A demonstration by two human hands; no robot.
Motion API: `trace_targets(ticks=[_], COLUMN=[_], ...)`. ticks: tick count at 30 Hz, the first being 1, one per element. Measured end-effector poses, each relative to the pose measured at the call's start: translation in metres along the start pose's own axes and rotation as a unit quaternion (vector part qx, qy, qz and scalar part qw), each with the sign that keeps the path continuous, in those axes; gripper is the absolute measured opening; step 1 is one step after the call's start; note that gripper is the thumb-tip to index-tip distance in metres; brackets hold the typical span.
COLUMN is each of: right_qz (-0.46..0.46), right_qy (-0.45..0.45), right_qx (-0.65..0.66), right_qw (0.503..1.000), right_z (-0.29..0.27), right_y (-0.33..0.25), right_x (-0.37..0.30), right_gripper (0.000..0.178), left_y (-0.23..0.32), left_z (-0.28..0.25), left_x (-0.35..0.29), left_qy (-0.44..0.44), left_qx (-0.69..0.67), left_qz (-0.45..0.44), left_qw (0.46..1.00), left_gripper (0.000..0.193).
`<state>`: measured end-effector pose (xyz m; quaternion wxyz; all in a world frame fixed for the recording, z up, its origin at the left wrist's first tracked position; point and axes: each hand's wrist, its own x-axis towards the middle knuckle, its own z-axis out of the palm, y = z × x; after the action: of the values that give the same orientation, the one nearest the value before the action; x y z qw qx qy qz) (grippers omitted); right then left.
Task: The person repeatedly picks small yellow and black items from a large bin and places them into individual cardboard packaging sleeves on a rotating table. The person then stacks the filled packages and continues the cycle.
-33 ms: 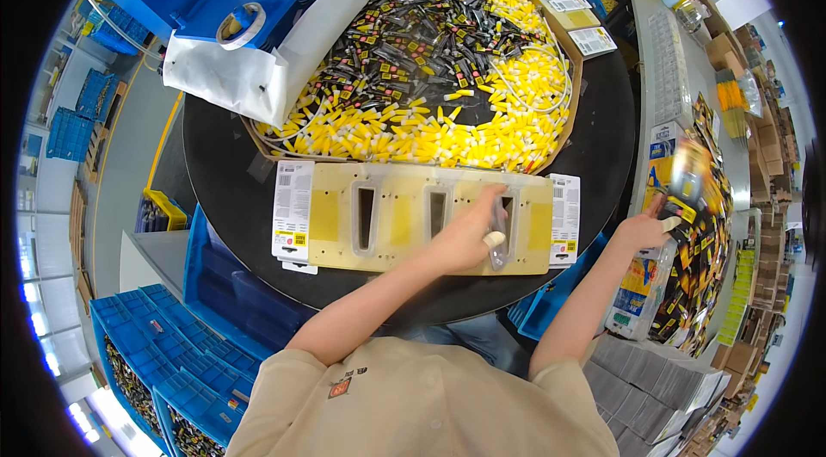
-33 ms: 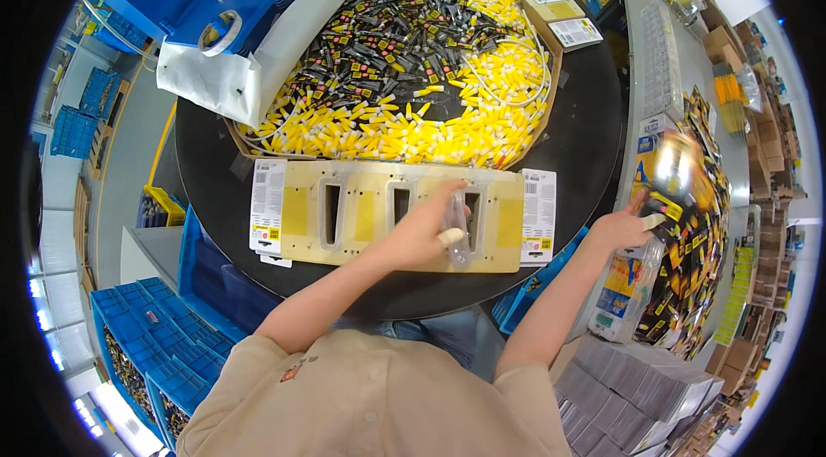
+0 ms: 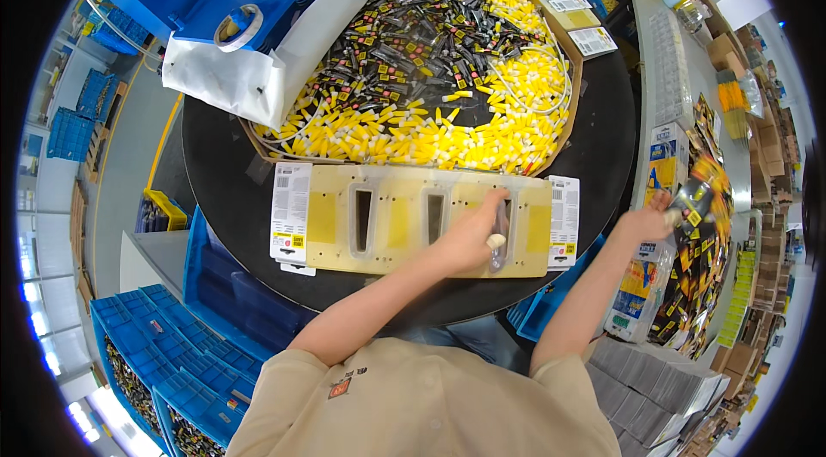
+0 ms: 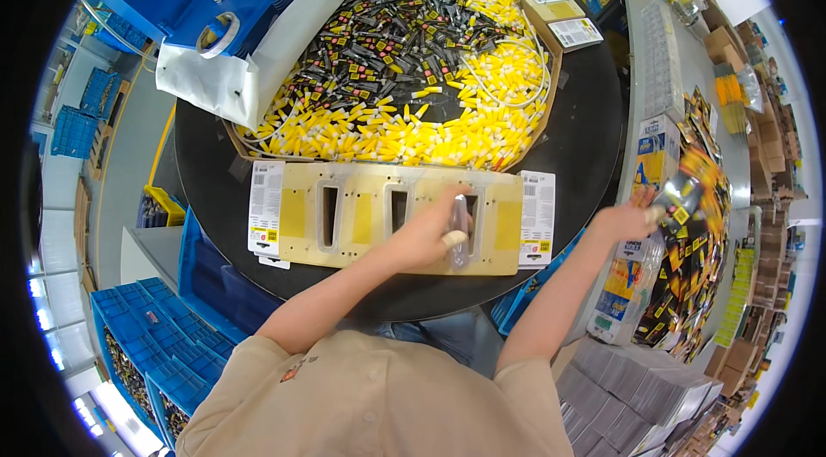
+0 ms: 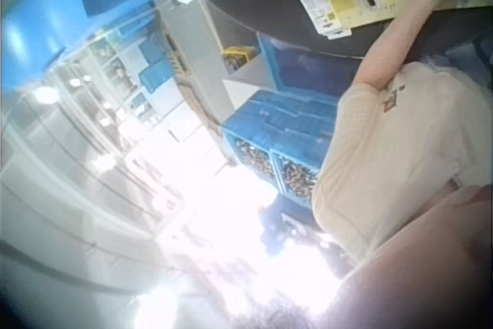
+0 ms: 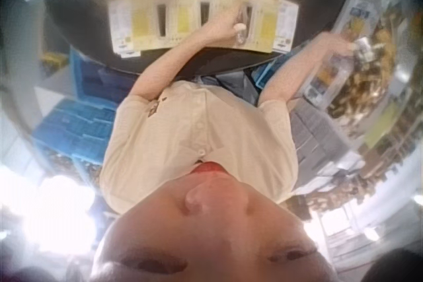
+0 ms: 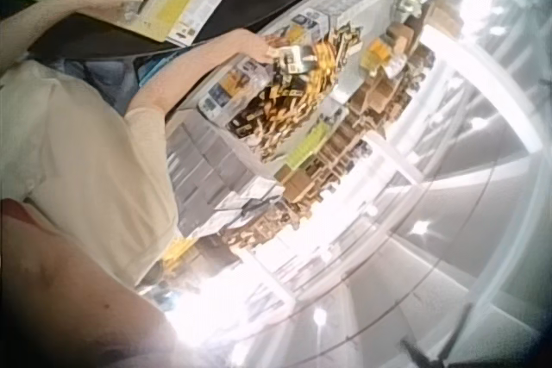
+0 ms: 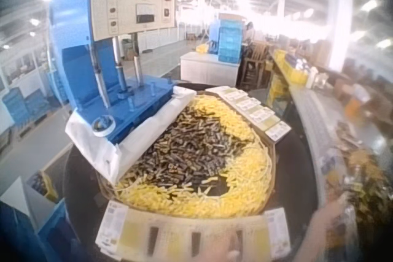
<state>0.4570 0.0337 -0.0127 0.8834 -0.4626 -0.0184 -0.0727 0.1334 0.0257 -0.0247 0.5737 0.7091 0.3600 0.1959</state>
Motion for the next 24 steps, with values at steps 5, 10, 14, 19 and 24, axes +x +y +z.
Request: trace_targets(ticks=[5, 10, 14, 19, 24], right_qz=[-0.141, -0.119, -0.137, -0.144, -0.099], right_qy=[-0.438, -0.524, -0.501, -0.532, -0.718], right_qx=[-0.292, -0.524, -0.538, -0.389, -0.373], right_qw=[0.839, 0.661, 0.664, 0.738, 0.579], right_z=[0.075, 0.163, 0.176, 0.133, 0.028], right_y=[0.127, 0.192, 0.190, 0.123, -0.003], right_x=[-0.059, -0.147, -0.151, -0.117, -0.120], right_gripper=[0.034, 0.049, 0.049, 0.031, 0.034], left_y=[-0.012, -0.003, -0.002, -0.013, -0.021], left_z=[0.021, 0.028, 0.026, -0.003, -0.040], left_x=[0.020, 0.026, 0.024, -0.001, -0.026], left_qy=[0.055, 0.065, 0.079, 0.115, 0.136], left_qx=[0.090, 0.212, 0.228, 0.090, 0.117], left_qz=[-0.013, -0.079, -0.108, -0.044, -0.078], left_qw=[0.994, 0.972, 0.964, 0.988, 0.981], left_gripper=[0.043, 0.054, 0.057, 0.056, 0.052])
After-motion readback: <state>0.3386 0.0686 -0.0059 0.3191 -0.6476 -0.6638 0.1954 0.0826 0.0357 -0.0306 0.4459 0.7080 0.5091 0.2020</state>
